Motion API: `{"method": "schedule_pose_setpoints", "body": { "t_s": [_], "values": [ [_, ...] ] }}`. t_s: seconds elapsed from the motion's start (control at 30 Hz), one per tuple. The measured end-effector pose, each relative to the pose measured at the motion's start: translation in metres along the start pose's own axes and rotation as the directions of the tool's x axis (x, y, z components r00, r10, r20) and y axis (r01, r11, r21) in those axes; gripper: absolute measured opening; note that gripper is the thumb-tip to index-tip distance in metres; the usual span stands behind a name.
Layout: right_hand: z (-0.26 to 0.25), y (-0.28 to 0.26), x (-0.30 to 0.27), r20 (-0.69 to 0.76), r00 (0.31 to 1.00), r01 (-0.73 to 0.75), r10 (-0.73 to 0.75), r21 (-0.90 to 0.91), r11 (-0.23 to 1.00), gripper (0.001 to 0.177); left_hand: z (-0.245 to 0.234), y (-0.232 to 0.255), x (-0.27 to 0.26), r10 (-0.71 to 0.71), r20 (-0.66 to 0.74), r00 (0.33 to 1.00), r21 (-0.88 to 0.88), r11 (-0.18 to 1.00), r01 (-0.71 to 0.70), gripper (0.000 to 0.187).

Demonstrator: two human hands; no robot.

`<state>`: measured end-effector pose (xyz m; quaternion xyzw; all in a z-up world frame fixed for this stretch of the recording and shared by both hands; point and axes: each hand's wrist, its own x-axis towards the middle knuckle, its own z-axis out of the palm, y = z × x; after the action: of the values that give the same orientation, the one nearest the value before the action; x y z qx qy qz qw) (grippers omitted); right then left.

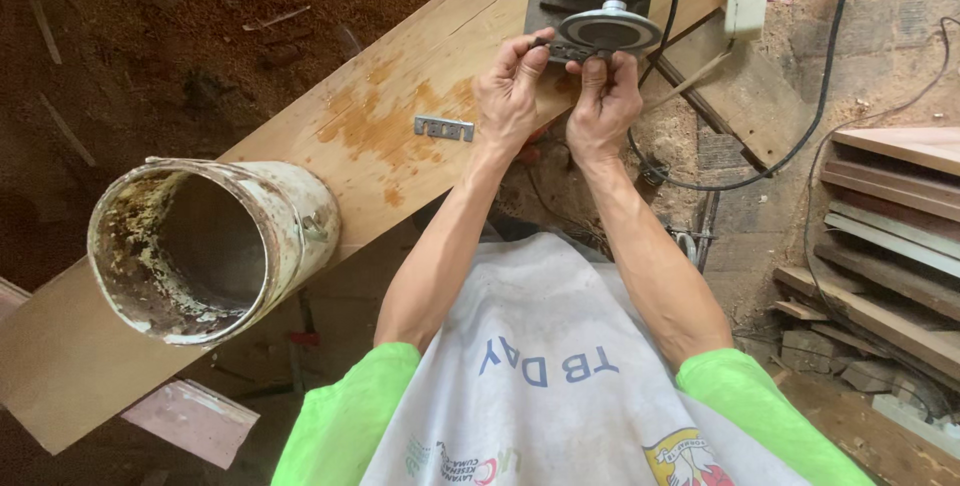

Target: The person uses a bench grinder to smooth the edges of small metal brackets. They hold each bracket with both hands and press it against the spinning grinding wheel, then inspect it before repeating the process on another bracket.

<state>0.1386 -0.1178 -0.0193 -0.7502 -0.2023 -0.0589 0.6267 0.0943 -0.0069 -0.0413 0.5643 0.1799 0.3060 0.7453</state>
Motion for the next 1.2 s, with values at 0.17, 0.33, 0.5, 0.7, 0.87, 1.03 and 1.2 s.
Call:
{"method": "schedule_pose_setpoints", "body": {
  "t_s": [0.17,0.33,0.5,0.7,0.87,1.03,1.2],
  "values": [
    [-0.008,0.003,0.001,0.003,1.000,0.008,-0.008,0.032,0.999,0.029,0.006,0.004,-0.003,0.042,0.000,0.999,0.128,0.991,-0.042,0.022],
    [-0.012,0.007,0.002,0.013,1.000,0.000,-0.001,0.085,0.996,0.031,0.010,0.007,-0.006,0.032,0.011,0.999,0.160,0.987,-0.033,0.022],
    [-0.010,0.010,0.002,0.001,1.000,-0.014,0.014,0.124,0.992,0.029,0.007,0.004,-0.006,0.025,-0.007,1.000,0.197,0.980,-0.023,0.023],
    [-0.010,0.011,0.003,0.017,1.000,-0.019,0.018,0.061,0.998,0.031,0.002,0.004,-0.002,0.030,0.018,0.999,-0.042,0.999,-0.030,0.023],
    [-0.008,0.008,0.005,0.044,0.998,-0.037,0.036,0.027,0.999,0.033,-0.003,0.009,-0.004,-0.013,-0.006,1.000,0.020,1.000,0.013,0.026],
    [-0.004,0.002,0.006,0.057,0.997,-0.047,0.045,0.044,0.998,0.032,-0.006,0.010,-0.004,-0.052,-0.025,0.998,0.026,0.998,0.053,0.028],
    [-0.005,-0.002,0.006,0.077,0.995,-0.062,0.058,0.049,0.997,0.032,-0.007,0.006,-0.003,-0.033,-0.027,0.999,0.024,0.999,0.034,0.027]
  ]
}}
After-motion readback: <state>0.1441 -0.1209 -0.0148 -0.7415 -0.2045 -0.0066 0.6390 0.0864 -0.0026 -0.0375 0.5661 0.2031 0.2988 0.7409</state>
